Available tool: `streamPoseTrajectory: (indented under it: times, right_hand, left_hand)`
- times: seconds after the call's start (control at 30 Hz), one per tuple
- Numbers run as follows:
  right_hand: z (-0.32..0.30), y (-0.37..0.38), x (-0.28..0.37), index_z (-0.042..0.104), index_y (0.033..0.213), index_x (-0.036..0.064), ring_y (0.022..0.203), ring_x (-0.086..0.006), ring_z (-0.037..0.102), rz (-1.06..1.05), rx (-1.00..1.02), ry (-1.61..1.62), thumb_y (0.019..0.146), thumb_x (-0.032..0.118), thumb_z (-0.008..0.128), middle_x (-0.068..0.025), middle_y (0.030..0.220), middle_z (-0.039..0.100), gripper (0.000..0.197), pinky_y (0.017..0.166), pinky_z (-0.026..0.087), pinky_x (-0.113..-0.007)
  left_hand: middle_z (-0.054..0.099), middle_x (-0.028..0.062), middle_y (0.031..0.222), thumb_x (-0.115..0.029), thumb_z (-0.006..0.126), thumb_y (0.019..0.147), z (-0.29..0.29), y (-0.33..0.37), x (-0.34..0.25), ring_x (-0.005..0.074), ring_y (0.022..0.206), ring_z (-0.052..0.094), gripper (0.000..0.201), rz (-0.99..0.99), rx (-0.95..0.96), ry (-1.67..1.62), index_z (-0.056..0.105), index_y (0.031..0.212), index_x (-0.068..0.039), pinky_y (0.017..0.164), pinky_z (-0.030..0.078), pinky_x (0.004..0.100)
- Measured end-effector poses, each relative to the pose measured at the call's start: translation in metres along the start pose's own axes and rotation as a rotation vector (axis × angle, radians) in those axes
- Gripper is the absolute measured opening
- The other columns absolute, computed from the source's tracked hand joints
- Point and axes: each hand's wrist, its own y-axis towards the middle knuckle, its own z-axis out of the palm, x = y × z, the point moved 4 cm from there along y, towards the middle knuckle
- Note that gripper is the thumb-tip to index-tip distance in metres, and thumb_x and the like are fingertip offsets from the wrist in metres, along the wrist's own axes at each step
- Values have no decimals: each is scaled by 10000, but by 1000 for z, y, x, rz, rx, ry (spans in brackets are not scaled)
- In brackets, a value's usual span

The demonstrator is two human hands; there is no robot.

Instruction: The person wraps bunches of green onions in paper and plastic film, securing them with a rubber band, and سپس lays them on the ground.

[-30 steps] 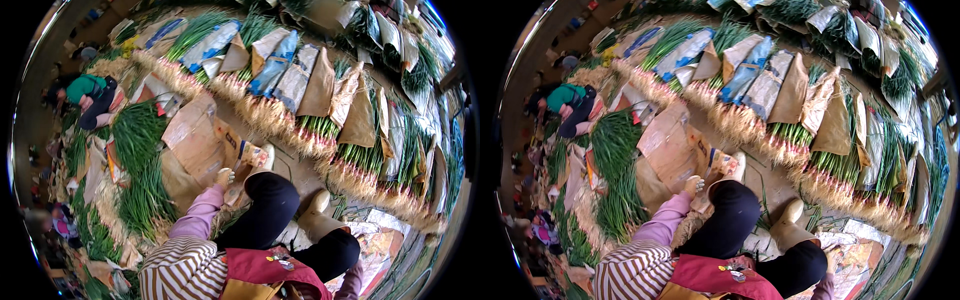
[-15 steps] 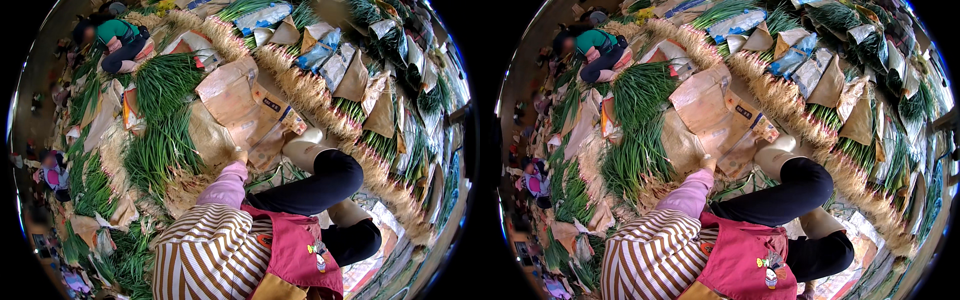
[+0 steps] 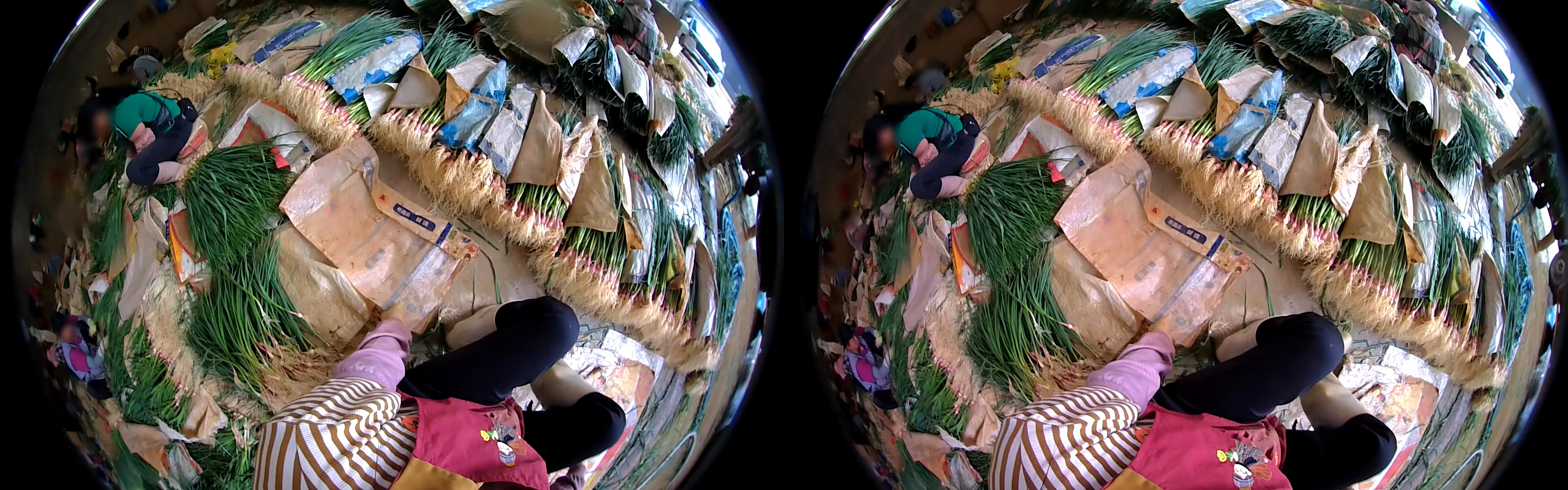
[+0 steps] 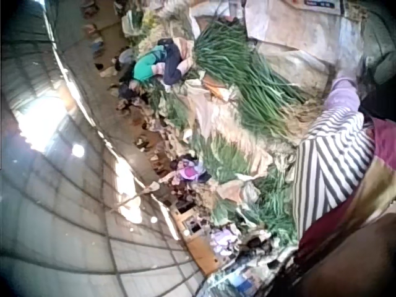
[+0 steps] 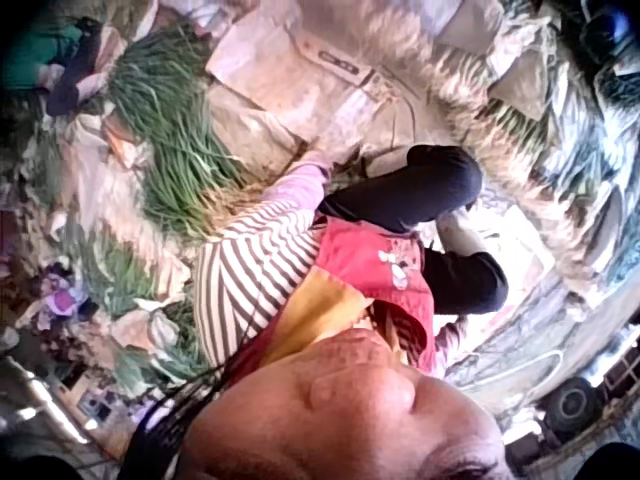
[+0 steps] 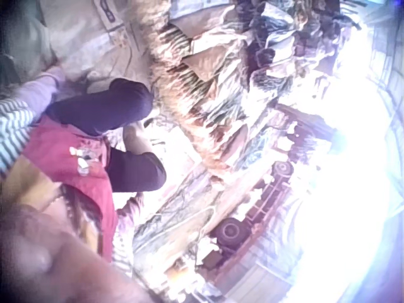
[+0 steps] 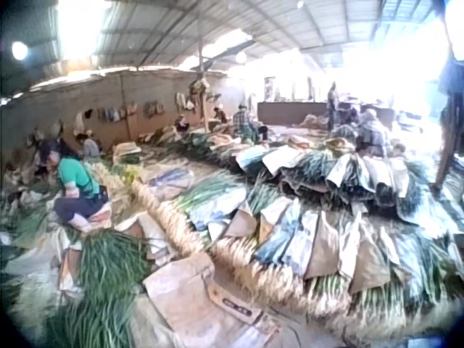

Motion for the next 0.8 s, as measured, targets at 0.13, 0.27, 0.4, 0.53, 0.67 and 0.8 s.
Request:
streamPoseTrajectory:
  times: [0.13, 0.27, 0.4, 0.53, 0.67, 0.8]
  right_hand:
    - [-52, 18, 35, 506, 1166, 70, 1061, -282, 508, -46, -110, 15, 694, 169, 584, -174, 1176, 508, 488, 874, 427, -402]
    - [-151, 14, 71, 495, 1189, 74, 1077, -277, 501, -109, -317, 60, 695, 168, 586, -171, 1199, 498, 511, 884, 423, -401]
    - [-250, -34, 131, 483, 1212, 78, 1092, -272, 494, -307, -487, 213, 695, 166, 589, -169, 1221, 488, 535, 893, 419, -400]
    - [-222, -100, 292, 426, 1257, 80, 1166, -273, 444, -736, -342, 347, 661, -40, 612, -206, 1270, 422, 635, 938, 413, -409]
    - [-204, -71, 335, 217, 1372, 112, 1234, -228, 336, -916, -485, -61, 585, -134, 606, -144, 1338, 342, 912, 1015, 291, -377]
    - [-261, -25, 307, 445, 1228, 34, 1039, -210, 516, -932, -589, 111, 707, -127, 479, -145, 1077, 554, 547, 856, 412, -316]
  left_hand:
    - [594, 70, 1011, -257, 645, 768, 25, 8, 0, 206, 892, 573, 274, -152, 330, -865, 559, 987, -118, 674, 460, 369]
    - [585, 67, 1026, -271, 626, 795, 39, -86, -115, 174, 909, 562, 348, -31, 771, -870, 539, 1082, -93, 765, 443, 348]
    - [593, 48, 970, -249, 660, 761, 70, -175, -224, 153, 894, 558, 297, 386, 1050, -754, 577, 981, -67, 768, 442, 324]
    - [605, 47, 742, -166, 640, 765, 85, -335, -291, 125, 634, 551, 155, 874, 1078, -558, 598, 830, -32, 571, 476, 231]
    - [572, 16, 654, -54, 606, 767, 102, -469, -294, 90, 598, 488, 99, 1199, 1216, -322, 593, 669, -64, 554, 422, 229]
    - [568, 56, 914, -143, 605, 800, 162, -527, -272, 131, 793, 524, 225, 1365, 1444, -310, 574, 1001, -47, 705, 440, 239]
